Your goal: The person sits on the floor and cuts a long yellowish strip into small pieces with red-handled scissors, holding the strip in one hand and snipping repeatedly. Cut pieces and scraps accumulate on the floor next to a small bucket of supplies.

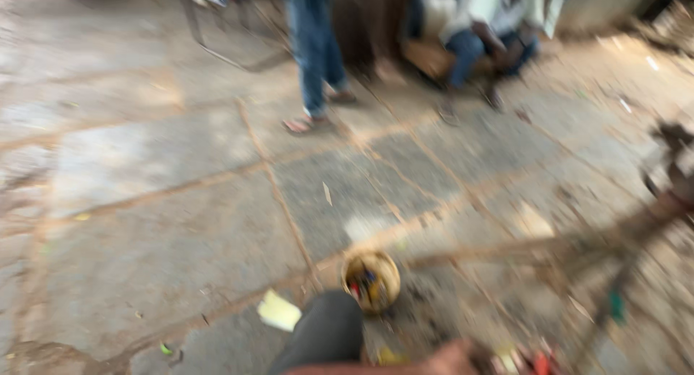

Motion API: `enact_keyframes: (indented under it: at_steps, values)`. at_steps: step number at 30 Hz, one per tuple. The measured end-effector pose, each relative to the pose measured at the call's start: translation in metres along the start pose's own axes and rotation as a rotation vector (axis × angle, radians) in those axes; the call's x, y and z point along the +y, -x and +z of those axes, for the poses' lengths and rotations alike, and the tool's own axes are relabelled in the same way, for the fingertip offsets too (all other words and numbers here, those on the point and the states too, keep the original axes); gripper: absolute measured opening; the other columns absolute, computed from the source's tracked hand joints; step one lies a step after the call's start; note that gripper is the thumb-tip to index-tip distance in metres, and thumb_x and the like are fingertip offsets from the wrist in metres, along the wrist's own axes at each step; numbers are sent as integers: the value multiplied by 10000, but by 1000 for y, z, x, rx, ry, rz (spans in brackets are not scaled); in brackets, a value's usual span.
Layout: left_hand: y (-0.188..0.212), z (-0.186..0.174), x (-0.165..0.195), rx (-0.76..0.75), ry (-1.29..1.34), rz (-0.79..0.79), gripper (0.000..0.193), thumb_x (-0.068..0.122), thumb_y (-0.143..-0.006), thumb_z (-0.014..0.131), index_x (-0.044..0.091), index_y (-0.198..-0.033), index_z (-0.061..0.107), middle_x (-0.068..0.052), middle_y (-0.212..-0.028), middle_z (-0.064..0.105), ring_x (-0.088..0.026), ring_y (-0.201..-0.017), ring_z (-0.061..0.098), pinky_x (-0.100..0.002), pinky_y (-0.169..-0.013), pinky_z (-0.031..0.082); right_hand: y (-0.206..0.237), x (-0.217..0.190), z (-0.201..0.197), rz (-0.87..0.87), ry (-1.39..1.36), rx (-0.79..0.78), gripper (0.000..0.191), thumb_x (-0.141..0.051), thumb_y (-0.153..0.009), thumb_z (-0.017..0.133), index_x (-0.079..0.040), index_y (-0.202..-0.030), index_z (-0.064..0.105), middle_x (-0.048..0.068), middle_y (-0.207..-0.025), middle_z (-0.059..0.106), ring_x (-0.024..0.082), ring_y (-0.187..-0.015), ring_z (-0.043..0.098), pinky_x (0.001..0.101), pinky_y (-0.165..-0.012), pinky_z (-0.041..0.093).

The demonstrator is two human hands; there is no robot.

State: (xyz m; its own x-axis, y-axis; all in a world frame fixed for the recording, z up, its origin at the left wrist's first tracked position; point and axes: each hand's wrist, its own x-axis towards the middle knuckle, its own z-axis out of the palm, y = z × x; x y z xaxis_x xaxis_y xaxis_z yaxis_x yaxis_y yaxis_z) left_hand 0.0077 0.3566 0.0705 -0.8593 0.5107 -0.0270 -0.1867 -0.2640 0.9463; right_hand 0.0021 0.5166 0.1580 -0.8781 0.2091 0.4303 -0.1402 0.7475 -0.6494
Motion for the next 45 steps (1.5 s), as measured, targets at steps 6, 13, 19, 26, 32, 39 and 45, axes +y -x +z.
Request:
enact_keyframes:
  at_steps: [6, 13, 19, 26, 32, 39, 45]
  values:
    - [22, 1, 2, -27, -189, -31, 171, -4, -912, 621, -22, -1080, 645, -68, -816, 637, -147, -701, 603, -356, -572, 503, 40, -9, -31, -140, -124, -128, 257, -58, -824, 790, -44, -1081, 774, 22, -882, 746, 83, -753, 666, 240, -728, 539]
    - [43, 22, 81, 52, -335, -251, 291, 287, -1073, 502, 74, -949, 657, -8, -646, 605, -109, -513, 558, -303, -493, 490, 42, -11, -21, 236, -481, -210, 223, -33, -883, 798, -2, -1103, 782, 68, -885, 770, 90, -754, 654, 241, -672, 533]
    - [34, 18, 67, 199, -201, -74, 284, 274, -1075, 504, 68, -978, 674, -7, -727, 641, -84, -591, 551, -283, -541, 480, 52, -17, -8, 228, -862, -200, 294, -44, -851, 765, -60, -1134, 687, 53, -1064, 771, 132, -975, 735, 268, -870, 637]
    - [17, -7, 80, 481, 271, 243, 255, 244, -1102, 499, 54, -991, 627, -6, -723, 577, -90, -635, 541, -256, -584, 476, 83, -26, 31, 627, -835, -424, 233, -93, -803, 816, -70, -1034, 800, 44, -819, 777, 108, -635, 634, 258, -562, 517]
    - [15, -51, 126, 641, 473, 210, 221, 265, -1059, 522, 84, -980, 620, 5, -692, 562, -104, -549, 477, -272, -496, 427, 99, -31, 41, 650, -687, -551, 188, -154, -802, 871, -10, -904, 807, 53, -700, 727, 103, -521, 561, 250, -488, 448]
    - [14, -87, 140, 686, 529, 316, 213, 273, -1053, 552, 79, -1035, 639, 1, -703, 555, -112, -546, 478, -269, -501, 442, 99, -36, 35, 740, -726, -602, 219, -131, -787, 822, -18, -968, 772, 102, -777, 801, 142, -646, 770, 256, -503, 519]
    - [16, -91, 140, 766, 528, 220, 238, 309, -1033, 543, 88, -1047, 629, 4, -713, 578, -115, -574, 500, -285, -512, 461, 99, -36, 31, 701, -717, -616, 221, -121, -821, 833, 3, -996, 781, 134, -787, 798, 157, -655, 735, 249, -515, 507]
